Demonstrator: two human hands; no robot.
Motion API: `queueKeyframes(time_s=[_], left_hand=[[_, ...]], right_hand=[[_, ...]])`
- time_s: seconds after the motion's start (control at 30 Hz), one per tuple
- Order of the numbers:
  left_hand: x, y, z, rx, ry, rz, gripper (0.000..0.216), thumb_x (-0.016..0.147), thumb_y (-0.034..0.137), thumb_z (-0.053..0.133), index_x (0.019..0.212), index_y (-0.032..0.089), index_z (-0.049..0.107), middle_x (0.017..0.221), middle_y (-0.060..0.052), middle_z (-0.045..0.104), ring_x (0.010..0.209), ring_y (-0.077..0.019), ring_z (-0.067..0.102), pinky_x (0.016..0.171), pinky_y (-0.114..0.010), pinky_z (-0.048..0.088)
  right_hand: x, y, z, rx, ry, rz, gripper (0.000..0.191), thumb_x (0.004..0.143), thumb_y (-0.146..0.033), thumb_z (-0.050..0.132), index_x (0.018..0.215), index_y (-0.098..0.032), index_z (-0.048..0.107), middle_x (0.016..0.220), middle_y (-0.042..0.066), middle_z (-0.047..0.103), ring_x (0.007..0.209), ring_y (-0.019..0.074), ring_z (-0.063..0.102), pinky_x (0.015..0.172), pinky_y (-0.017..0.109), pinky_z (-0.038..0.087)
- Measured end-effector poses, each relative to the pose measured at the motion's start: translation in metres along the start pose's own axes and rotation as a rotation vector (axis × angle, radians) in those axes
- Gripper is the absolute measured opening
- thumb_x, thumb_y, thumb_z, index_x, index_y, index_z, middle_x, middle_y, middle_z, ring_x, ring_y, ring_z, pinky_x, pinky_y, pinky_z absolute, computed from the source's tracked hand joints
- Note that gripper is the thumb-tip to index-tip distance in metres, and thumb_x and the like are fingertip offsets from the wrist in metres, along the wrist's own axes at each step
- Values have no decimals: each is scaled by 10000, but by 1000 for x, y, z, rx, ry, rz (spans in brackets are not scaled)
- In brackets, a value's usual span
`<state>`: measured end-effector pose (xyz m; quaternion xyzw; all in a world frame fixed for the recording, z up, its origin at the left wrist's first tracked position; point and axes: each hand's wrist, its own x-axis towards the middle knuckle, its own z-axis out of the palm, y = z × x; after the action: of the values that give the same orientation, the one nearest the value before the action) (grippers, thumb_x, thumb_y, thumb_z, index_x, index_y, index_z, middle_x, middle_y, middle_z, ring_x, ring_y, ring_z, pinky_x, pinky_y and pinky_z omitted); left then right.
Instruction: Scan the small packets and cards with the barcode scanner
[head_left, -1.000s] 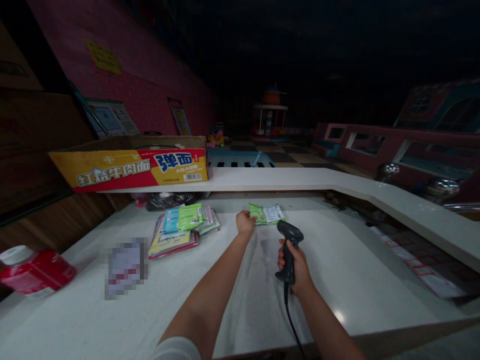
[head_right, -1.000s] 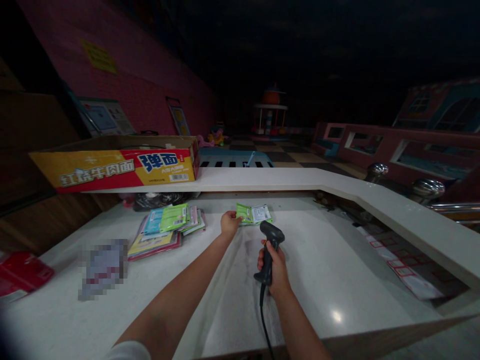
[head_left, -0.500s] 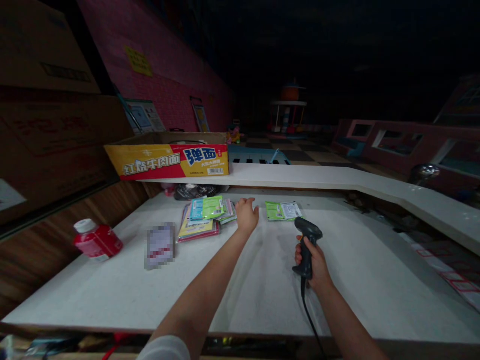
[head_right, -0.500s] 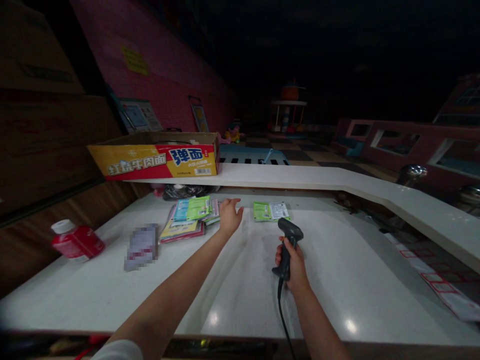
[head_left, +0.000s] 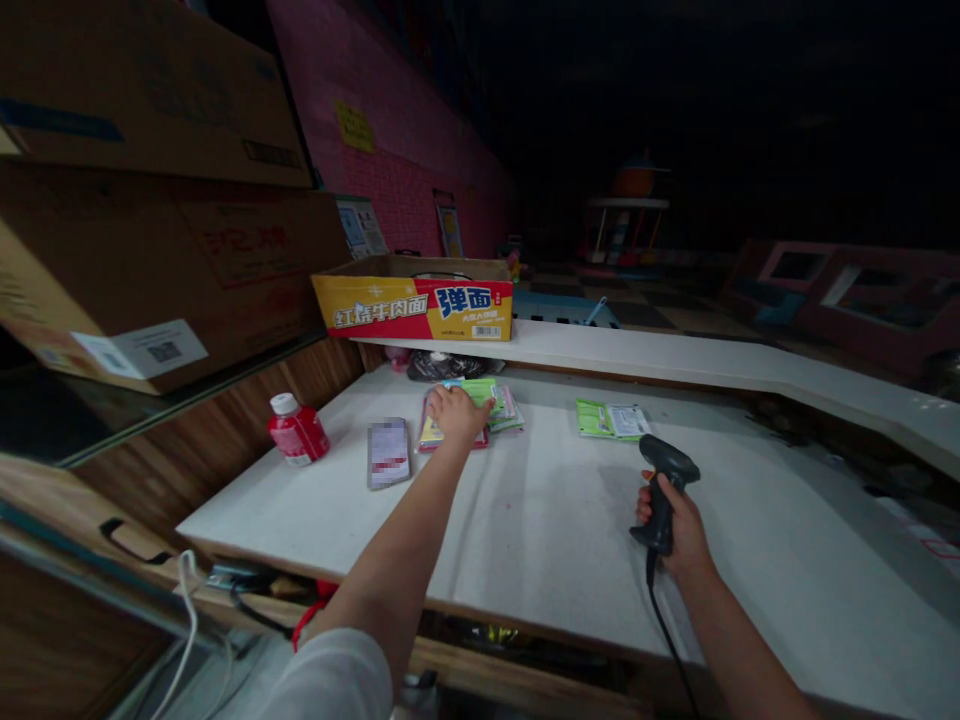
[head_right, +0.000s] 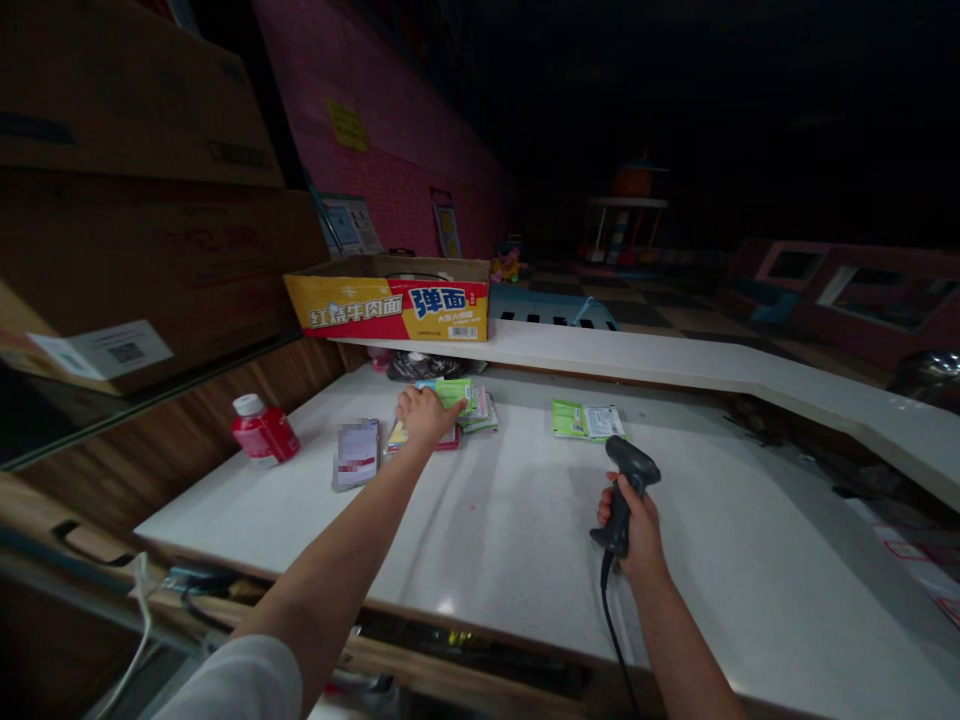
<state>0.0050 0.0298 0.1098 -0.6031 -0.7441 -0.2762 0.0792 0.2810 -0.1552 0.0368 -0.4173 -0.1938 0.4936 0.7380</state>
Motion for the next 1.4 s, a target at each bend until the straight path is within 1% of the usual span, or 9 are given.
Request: queueKeyframes(time_s=[0.43, 0.6, 0.7, 0.8, 0.9, 1.0, 1.1, 1.23, 1.4], left_hand=[[-1, 8, -4, -3, -14, -71, 628, 708, 503, 672, 1125, 40, 593, 1195, -246, 561, 1148, -379, 479, 931, -436, 381], [5, 10, -13, -24, -62, -79, 433, 794, 422, 603, 1055, 78, 631, 1189, -229, 591, 1166, -365, 503, 934, -435, 393], [10, 14, -22, -134, -146, -42, 301, 855, 368, 542, 981, 110, 630, 1079, -210, 650, 1086, -337, 581, 889, -416, 427], [5, 21, -22, -376, -170, 8, 195, 893, 320, 500, 958, 154, 578, 926, -144, 678, 938, -283, 647, 801, -377, 470], [-16, 30, -4, -736, -200, 38, 138, 892, 323, 514, 904, 185, 513, 816, -70, 643, 789, -229, 655, 707, -353, 515], [-45, 37, 28, -1193, -440, -48, 184, 859, 355, 551, 894, 209, 444, 730, 2, 591, 640, -185, 634, 581, -350, 550], [-69, 36, 59, -1472, -614, -76, 304, 780, 376, 640, 909, 218, 415, 727, 27, 591, 646, -164, 638, 601, -355, 577], [-80, 31, 83, -1522, -563, -61, 346, 732, 413, 672, 893, 201, 451, 822, -4, 599, 729, -173, 646, 594, -346, 588], [-78, 29, 90, -1427, -519, -40, 274, 763, 382, 627, 875, 196, 459, 858, -20, 566, 754, -179, 625, 533, -326, 584]], right_hand=[[0, 0, -1, -19, 4, -3, 440, 629, -442, 826, 917, -167, 640, 559, -27, 583, 436, 78, 495, 401, 163, 404], [0, 0, -1, -21, 11, -2, 444, 632, -445, 824, 922, -165, 638, 563, -24, 583, 440, 79, 492, 402, 165, 402], [-1, -1, -1, -27, 4, -6, 425, 646, -444, 815, 920, -172, 638, 569, -27, 579, 447, 80, 491, 402, 166, 403], [-1, -1, -1, -26, -5, -1, 415, 649, -447, 812, 913, -180, 635, 577, -31, 573, 448, 85, 489, 395, 176, 405], [-1, -2, 0, -26, -9, -2, 413, 639, -451, 816, 897, -187, 631, 580, -37, 562, 443, 91, 488, 386, 192, 410], [0, -2, 0, -30, -6, -7, 421, 627, -452, 823, 890, -188, 628, 578, -40, 563, 439, 89, 492, 384, 189, 412], [-1, -1, 2, -49, -3, -19, 433, 626, -460, 822, 897, -184, 627, 570, -42, 574, 424, 86, 492, 370, 182, 401], [-4, 0, 5, -106, -40, -38, 467, 643, -480, 808, 950, -172, 637, 566, -40, 587, 400, 87, 487, 351, 186, 385], [-6, -2, 9, -147, -51, -26, 504, 636, -487, 810, 989, -168, 646, 566, -41, 587, 391, 84, 483, 349, 185, 385]])
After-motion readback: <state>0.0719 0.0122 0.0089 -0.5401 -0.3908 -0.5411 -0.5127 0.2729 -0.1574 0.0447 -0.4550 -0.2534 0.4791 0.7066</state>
